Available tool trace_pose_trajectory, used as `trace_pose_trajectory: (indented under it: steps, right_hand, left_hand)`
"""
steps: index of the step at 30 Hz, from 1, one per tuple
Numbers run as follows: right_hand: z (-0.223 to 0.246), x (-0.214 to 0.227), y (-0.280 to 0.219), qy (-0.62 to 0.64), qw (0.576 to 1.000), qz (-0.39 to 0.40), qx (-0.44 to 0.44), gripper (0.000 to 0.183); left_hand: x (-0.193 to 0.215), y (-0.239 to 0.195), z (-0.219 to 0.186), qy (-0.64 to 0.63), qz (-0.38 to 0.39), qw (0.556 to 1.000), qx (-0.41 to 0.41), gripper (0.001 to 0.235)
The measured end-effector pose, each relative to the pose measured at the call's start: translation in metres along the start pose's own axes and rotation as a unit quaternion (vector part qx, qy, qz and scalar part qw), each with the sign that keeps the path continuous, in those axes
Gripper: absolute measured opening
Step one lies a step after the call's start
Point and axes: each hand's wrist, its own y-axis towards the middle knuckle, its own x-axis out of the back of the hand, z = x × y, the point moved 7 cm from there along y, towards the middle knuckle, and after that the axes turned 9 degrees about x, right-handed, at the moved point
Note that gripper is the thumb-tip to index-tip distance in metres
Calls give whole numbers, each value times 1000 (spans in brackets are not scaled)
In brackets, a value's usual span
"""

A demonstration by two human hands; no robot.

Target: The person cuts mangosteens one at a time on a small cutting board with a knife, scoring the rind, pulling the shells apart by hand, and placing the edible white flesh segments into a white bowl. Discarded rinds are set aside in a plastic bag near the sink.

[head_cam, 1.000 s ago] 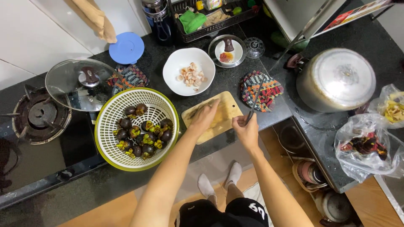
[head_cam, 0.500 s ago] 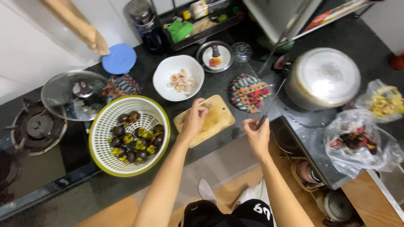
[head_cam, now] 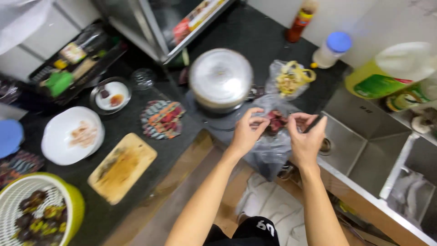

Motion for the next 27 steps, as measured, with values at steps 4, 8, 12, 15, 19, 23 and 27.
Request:
trace_pose_trajectory:
  steps: [4,8,12,15,19,23,27]
  right_hand:
    - [-91,34,12,-209,964,162,16,24]
    - [-122,47,18,-235,941,222,-103,32]
    - [-140,52,23,-242,929,246,-135,36]
    - [-175,46,17,-312,884,329,-117,29]
    - [-159,42,17,-260,903,308,-148,40]
    - [-114,6,17,-230,924,288,-103,33]
    - [-73,-73,-30,-145,936,310,-83,33]
  left_hand:
    - [-56,18,29,203,-3,978,-55,45]
    - [-72,27,33,240,-34,966,-90,43]
    - [-74,37,28,188,-20,982,-15,41]
    - [-77,39,21,228,2,973,-45,44]
    - [-75,34,27,215,6,976,-20,43]
    - [-38,12,11,198,-48,978,-38,39]
    - [58,-50,1,174,-171,967,-78,41]
